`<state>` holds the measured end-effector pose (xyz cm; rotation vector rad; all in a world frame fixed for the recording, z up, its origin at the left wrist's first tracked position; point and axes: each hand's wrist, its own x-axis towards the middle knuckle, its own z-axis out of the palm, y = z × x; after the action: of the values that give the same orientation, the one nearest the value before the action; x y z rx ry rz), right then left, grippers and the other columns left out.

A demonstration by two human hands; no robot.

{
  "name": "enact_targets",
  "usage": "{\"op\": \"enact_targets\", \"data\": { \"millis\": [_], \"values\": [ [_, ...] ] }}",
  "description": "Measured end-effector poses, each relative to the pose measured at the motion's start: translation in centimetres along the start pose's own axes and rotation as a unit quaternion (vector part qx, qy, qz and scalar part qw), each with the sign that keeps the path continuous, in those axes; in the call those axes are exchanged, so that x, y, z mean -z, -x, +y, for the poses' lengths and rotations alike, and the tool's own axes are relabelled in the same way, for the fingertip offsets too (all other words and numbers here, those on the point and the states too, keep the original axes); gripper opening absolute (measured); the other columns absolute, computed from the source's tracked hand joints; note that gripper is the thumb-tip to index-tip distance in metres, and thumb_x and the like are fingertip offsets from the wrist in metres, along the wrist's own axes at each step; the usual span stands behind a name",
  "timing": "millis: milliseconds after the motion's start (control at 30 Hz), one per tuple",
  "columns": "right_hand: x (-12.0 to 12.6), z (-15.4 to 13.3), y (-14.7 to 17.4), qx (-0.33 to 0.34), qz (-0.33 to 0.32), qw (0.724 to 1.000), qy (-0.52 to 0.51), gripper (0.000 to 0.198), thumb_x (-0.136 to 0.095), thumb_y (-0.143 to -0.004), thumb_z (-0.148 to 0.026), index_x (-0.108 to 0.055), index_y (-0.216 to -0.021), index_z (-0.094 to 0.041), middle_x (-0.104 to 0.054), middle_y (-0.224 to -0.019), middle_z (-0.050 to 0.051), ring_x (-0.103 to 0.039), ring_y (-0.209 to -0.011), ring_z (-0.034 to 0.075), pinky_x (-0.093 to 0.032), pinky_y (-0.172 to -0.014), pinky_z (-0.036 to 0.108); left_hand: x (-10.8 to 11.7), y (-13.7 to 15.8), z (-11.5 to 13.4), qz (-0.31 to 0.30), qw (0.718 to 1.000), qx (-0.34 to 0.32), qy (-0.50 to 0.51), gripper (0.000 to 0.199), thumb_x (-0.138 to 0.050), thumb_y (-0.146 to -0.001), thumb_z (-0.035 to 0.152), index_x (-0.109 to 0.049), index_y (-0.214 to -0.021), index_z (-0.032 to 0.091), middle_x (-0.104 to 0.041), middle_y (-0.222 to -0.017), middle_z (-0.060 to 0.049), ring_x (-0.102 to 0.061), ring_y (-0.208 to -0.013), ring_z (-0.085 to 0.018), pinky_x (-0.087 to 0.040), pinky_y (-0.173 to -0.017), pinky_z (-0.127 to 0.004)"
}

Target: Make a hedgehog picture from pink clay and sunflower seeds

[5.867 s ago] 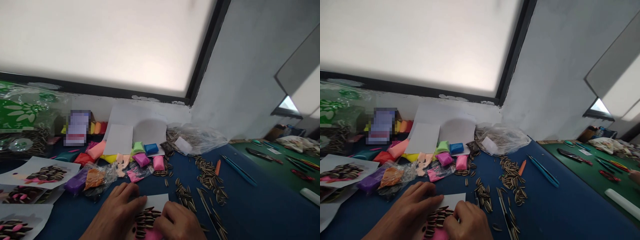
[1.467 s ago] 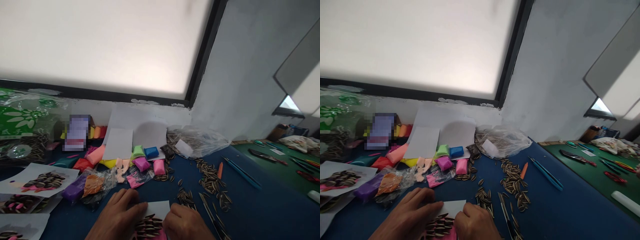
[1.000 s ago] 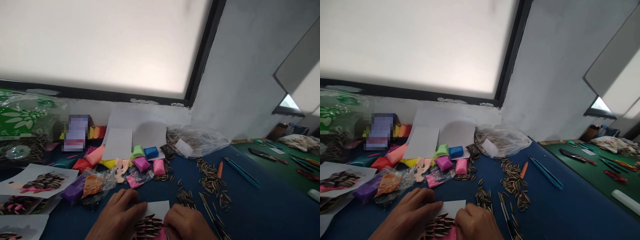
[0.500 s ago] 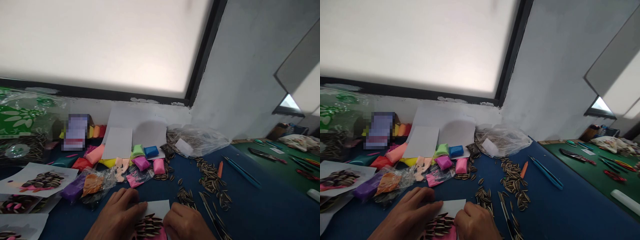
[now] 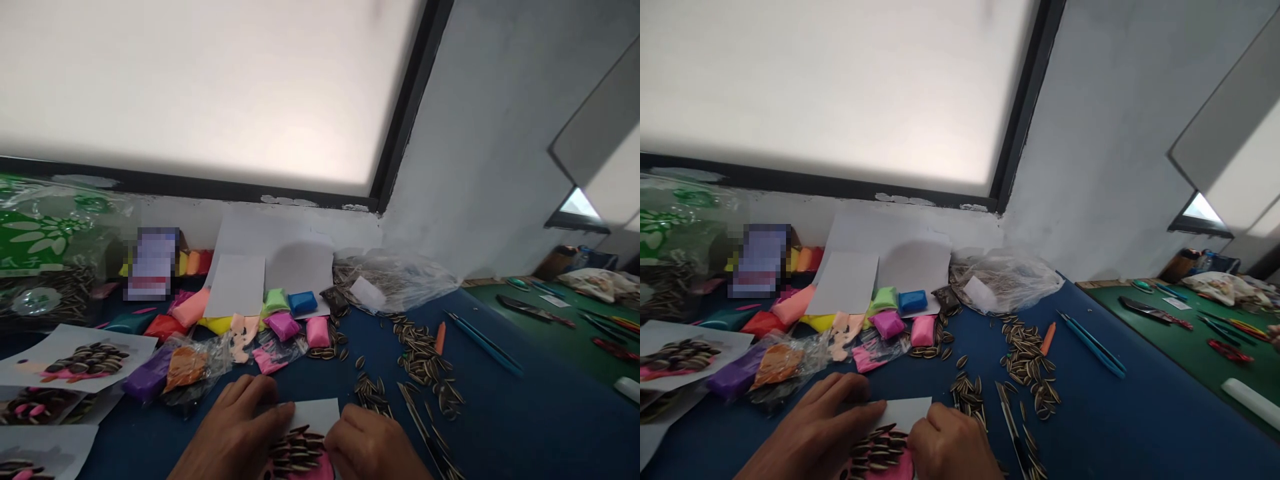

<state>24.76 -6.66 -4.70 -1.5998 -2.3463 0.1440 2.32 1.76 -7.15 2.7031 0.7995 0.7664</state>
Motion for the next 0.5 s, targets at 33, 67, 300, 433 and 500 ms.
{"op": "enact_targets", "data": {
  "millis": [33, 67, 300, 433, 500],
  "values": [
    [0.03, 0.0, 0.02, -0.008, -0.003, 1.0, -0.013, 0.018, -0.058, -0.087, -0.003, -0.065, -0.083, -0.02, -0.064, -0.074, 0.0, -0.064, -0.064, 0.012, -0.035, -0.055, 0.021, -0.02, 0.04, -0.05, 0.001, 1.0, -0.001, 0.0, 0.021, -0.057, -0.093, 0.014, -0.069, -0.105, 0.026, -0.061, -0.098, -0.005, -0.056, -0.084, -0.023, -0.044, -0.069, -0.031],
    [0.04, 0.01, 0.04, -0.018, -0.006, 0.999, -0.026, 0.018, -0.059, -0.087, -0.003, -0.065, -0.084, -0.02, -0.065, -0.075, -0.001, -0.064, -0.064, 0.012, -0.035, -0.056, 0.021, -0.03, 0.08, -0.08, 0.001, 1.0, -0.001, -0.001, 0.022, -0.058, -0.093, 0.014, -0.069, -0.107, 0.027, -0.062, -0.099, -0.005, -0.056, -0.085, -0.023, -0.044, -0.07, -0.031],
    [-0.3, 0.25, 0.27, -0.028, 0.001, 0.999, -0.039, 0.022, -0.057, -0.082, 0.0, -0.063, -0.085, -0.021, -0.067, -0.076, -0.002, -0.065, -0.065, 0.012, -0.036, -0.056, 0.021, -0.09, 0.15, -0.03, 0.002, 1.0, 0.004, -0.014, 0.028, -0.06, -0.09, 0.011, -0.07, -0.109, 0.027, -0.063, -0.1, -0.006, -0.058, -0.086, -0.024, -0.045, -0.071, -0.032],
    [-0.46, 0.37, 0.32, 0.001, 0.015, 1.0, -0.004, 0.025, -0.055, -0.08, 0.003, -0.063, -0.081, -0.021, -0.065, -0.072, -0.002, -0.063, -0.06, 0.01, -0.034, -0.052, 0.02, -0.18, 0.17, -0.17, 0.004, 1.0, 0.001, -0.008, 0.029, -0.058, -0.09, 0.008, -0.069, -0.109, 0.027, -0.063, -0.1, -0.005, -0.058, -0.087, -0.024, -0.044, -0.073, -0.032],
    [-0.49, 0.34, 0.28, 0.004, 0.02, 1.0, 0.012, 0.023, -0.057, -0.08, 0.001, -0.061, -0.079, -0.021, -0.064, -0.071, -0.002, -0.061, -0.059, 0.01, -0.032, -0.051, 0.021, -0.17, 0.19, -0.21, 0.006, 1.0, -0.003, -0.006, 0.029, -0.056, -0.09, 0.008, -0.069, -0.109, 0.027, -0.063, -0.101, -0.005, -0.058, -0.087, -0.024, -0.044, -0.073, -0.032]
  ]
}}
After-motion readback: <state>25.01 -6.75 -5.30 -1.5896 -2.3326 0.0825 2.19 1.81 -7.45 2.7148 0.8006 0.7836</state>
